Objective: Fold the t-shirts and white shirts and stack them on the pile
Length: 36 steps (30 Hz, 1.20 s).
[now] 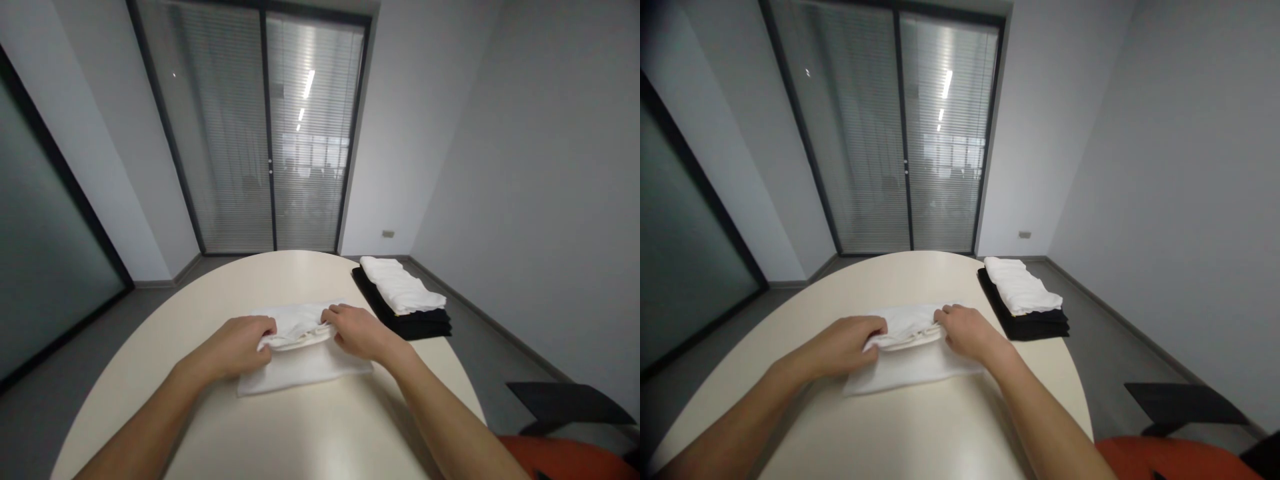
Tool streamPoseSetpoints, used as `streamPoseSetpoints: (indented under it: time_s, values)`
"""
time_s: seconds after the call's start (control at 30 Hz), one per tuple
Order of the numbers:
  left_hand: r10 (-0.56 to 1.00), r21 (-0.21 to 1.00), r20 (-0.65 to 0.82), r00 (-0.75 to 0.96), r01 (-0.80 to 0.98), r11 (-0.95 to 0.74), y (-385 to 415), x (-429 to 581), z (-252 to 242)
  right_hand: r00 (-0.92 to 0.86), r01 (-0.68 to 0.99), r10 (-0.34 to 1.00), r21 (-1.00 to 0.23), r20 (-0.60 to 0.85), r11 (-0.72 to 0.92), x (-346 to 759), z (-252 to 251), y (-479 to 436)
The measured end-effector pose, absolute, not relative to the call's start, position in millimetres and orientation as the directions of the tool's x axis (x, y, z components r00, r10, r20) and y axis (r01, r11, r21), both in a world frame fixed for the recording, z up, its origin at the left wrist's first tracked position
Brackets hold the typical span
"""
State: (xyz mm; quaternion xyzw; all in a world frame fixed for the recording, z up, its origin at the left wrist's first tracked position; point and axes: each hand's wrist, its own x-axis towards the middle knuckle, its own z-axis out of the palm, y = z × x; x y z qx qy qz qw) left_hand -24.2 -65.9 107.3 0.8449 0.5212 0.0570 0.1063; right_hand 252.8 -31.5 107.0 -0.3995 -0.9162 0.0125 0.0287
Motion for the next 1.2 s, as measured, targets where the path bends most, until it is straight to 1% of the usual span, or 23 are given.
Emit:
streamPoseSetpoints:
  time_s: [0.07, 0.1, 0.17, 0.23, 0.27, 0.33, 0.4, 0.5, 0.57, 0.63, 0.67, 0.73, 0.77, 0.8, 0.83, 0.87, 0.9, 0.93, 0.97, 1.03, 1.1, 1.13, 1.2]
  values:
    - [0.879, 0.303, -0.05, 0.474, 0.846, -0.439, -68, -25, 108, -0.68, 0.727, 0.732, -0.093, 0.039, 0.68, 258, 108, -32]
    - [0.87, 0.334, -0.086, 0.486, 0.836, -0.435, -69, -25, 106, -0.678, 0.729, 0.735, -0.122, 0.004, 0.674, 260, 108, -33]
    - [0.851, 0.383, -0.161, 0.5, 0.826, -0.413, -70, -24, 101, -0.653, 0.755, 0.749, -0.17, -0.11, 0.634, 260, 104, -35]
    - [0.845, 0.431, -0.205, 0.493, 0.821, -0.375, -69, -25, 96, -0.611, 0.792, 0.765, -0.19, -0.207, 0.581, 258, 100, -38]
    - [0.847, 0.458, -0.215, 0.486, 0.816, -0.352, -67, -26, 95, -0.594, 0.804, 0.771, -0.191, -0.229, 0.563, 256, 99, -39]
    - [0.863, 0.491, -0.206, 0.461, 0.812, -0.317, -63, -29, 94, -0.59, 0.807, 0.777, -0.184, -0.219, 0.56, 252, 98, -41]
    - [0.898, 0.456, -0.159, 0.41, 0.837, -0.301, -57, -34, 93, -0.613, 0.79, 0.767, -0.169, -0.189, 0.589, 248, 98, -42]
    - [0.956, 0.317, -0.082, 0.282, 0.917, -0.243, -51, -43, 89, -0.648, 0.762, 0.747, -0.134, -0.149, 0.634, 242, 99, -44]
    - [0.977, 0.239, -0.079, 0.199, 0.955, -0.175, -48, -49, 85, -0.658, 0.753, 0.742, -0.114, -0.127, 0.648, 241, 100, -45]
    - [0.986, 0.195, -0.075, 0.149, 0.972, -0.132, -45, -50, 82, -0.665, 0.747, 0.737, -0.121, -0.123, 0.654, 242, 102, -45]
    - [0.989, 0.185, -0.049, 0.142, 0.974, -0.131, -44, -48, 80, -0.666, 0.745, 0.733, -0.14, -0.137, 0.652, 243, 104, -45]
    - [0.984, 0.195, 0.076, 0.16, 0.966, -0.172, -42, -40, 77, -0.671, 0.741, 0.722, -0.186, -0.169, 0.645, 244, 106, -44]
    - [0.969, 0.208, 0.157, 0.191, 0.953, -0.222, -41, -35, 74, -0.677, 0.735, 0.718, -0.209, -0.162, 0.646, 243, 106, -43]
    - [0.944, 0.218, 0.232, 0.232, 0.934, -0.283, -41, -29, 70, -0.683, 0.726, 0.72, -0.229, -0.123, 0.649, 241, 105, -42]
    - [0.916, 0.224, 0.283, 0.284, 0.909, -0.351, -41, -23, 65, -0.685, 0.715, 0.727, -0.245, -0.054, 0.655, 239, 102, -40]
    - [0.894, 0.223, 0.298, 0.335, 0.886, -0.407, -41, -18, 59, -0.679, 0.704, 0.733, -0.255, 0.031, 0.663, 236, 98, -38]
    - [0.882, 0.219, 0.273, 0.384, 0.868, -0.446, -42, -15, 53, -0.667, 0.699, 0.739, -0.263, 0.099, 0.665, 233, 92, -36]
    - [0.878, 0.215, 0.216, 0.427, 0.856, -0.47, -42, -13, 46, -0.649, 0.705, 0.75, -0.269, 0.127, 0.656, 231, 86, -35]
    - [0.876, 0.214, 0.146, 0.46, 0.85, -0.482, -43, -12, 41, -0.632, 0.722, 0.767, -0.275, 0.11, 0.634, 229, 79, -33]
    - [0.864, 0.22, 0.015, 0.504, 0.841, -0.494, -43, -14, 35, -0.601, 0.769, 0.799, -0.286, -0.019, 0.572, 228, 65, -29]
    - [0.851, 0.231, -0.052, 0.523, 0.835, -0.499, -42, -18, 34, -0.58, 0.795, 0.804, -0.305, -0.129, 0.524, 229, 57, -26]
    - [0.846, 0.234, -0.065, 0.53, 0.832, -0.503, -42, -20, 35, -0.58, 0.795, 0.802, -0.314, -0.144, 0.519, 231, 55, -25]
    - [0.838, 0.237, -0.076, 0.541, 0.826, -0.511, -41, -22, 39, -0.576, 0.794, 0.807, -0.321, -0.128, 0.516, 235, 54, -21]
